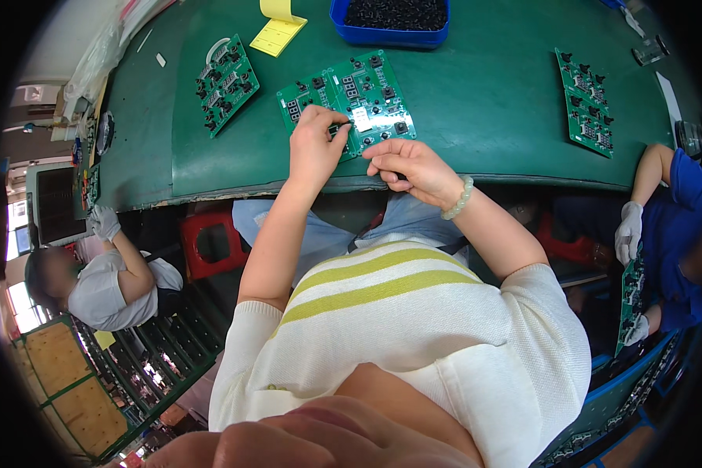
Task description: The person inserts small black electronic components into green circuit boards by hand. They pick components from a blue bin and place them into specific slots on the boards, then move the finished boards to a rack.
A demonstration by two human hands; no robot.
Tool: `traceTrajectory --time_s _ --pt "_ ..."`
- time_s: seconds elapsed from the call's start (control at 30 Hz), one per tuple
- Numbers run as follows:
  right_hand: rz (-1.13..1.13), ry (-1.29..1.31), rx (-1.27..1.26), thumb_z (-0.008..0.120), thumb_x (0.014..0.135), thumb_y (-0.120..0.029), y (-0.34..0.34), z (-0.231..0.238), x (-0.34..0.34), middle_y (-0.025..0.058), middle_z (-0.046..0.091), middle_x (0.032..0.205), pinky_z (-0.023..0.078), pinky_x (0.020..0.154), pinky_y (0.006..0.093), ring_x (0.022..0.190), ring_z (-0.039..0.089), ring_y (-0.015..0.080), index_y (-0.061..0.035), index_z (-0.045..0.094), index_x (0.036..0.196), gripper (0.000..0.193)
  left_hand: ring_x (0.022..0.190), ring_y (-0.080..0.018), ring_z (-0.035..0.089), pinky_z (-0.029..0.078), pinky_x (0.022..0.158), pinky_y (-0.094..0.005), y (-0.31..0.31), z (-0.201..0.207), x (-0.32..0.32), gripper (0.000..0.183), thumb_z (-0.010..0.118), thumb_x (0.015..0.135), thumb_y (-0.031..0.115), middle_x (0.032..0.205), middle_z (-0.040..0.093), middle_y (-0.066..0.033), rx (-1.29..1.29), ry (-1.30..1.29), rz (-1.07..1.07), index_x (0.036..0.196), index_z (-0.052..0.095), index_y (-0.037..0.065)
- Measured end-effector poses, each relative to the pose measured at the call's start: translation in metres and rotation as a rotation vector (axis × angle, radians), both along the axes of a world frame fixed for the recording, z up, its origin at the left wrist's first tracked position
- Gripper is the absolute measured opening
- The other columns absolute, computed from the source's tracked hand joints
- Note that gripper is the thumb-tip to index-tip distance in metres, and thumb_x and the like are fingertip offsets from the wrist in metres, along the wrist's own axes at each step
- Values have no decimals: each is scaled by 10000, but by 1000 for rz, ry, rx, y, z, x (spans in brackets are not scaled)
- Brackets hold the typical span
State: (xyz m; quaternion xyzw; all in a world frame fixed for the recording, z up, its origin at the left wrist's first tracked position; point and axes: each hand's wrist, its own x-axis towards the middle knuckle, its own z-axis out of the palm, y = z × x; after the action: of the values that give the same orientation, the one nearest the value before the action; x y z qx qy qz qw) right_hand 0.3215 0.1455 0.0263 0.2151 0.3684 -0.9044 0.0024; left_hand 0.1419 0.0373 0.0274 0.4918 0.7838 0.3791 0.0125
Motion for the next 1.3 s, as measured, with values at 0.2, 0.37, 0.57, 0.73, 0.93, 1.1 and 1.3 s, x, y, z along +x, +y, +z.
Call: traceTrajectory --time_s 0.2,0.37,0.57,0.73,0.93,1.1,1.3 --pt "17 14 -22 579 971 -67 3 -8 9 61 629 876 349 486 169 630 471 38 25 620 1163 218 652 -242 609 505 612 -361 8 -5 1 123 742 780 55 871 605 -81 -15 53 -12 901 723 37" --pt "13 5 -22 589 959 -56 2 -7 6 50 632 874 347 508 170 639 466 32 30 634 1155 218 651 -233 604 505 613 -356 9 -5 -3 106 734 795 59 850 595 -82 -23 6 -35 897 722 31" --pt "-1 48 122 626 938 -60 1 -3 4 23 622 869 343 517 173 645 453 25 30 648 1115 200 662 -228 604 500 610 -357 9 -5 -2 95 727 805 59 840 591 -82 -6 25 -35 895 728 31" --pt "-39 -27 182 666 917 -77 11 3 6 -1 602 807 355 528 184 646 463 32 7 677 1053 160 683 -241 614 501 619 -368 8 -7 -5 99 726 811 68 855 592 -79 -17 23 -52 905 730 37" --pt "-225 -11 1579 693 869 -140 23 8 -5 37 599 758 465 575 329 659 595 175 -82 723 961 113 726 -257 627 505 645 -376 6 -10 3 93 710 826 73 882 593 -73 -46 60 -12 911 730 40" --pt "-145 34 1911 674 849 -167 37 3 -15 60 611 818 510 625 398 753 638 269 -117 726 926 105 761 -271 634 512 663 -378 7 -11 1 90 690 843 67 891 591 -93 54 -18 -39 922 718 36" --pt "-21 4 1985 658 835 -152 38 8 -19 67 604 813 513 642 398 759 635 272 -124 731 901 103 802 -305 641 528 698 -397 5 -10 1 65 676 835 58 922 607 -111 13 12 0 890 710 46"
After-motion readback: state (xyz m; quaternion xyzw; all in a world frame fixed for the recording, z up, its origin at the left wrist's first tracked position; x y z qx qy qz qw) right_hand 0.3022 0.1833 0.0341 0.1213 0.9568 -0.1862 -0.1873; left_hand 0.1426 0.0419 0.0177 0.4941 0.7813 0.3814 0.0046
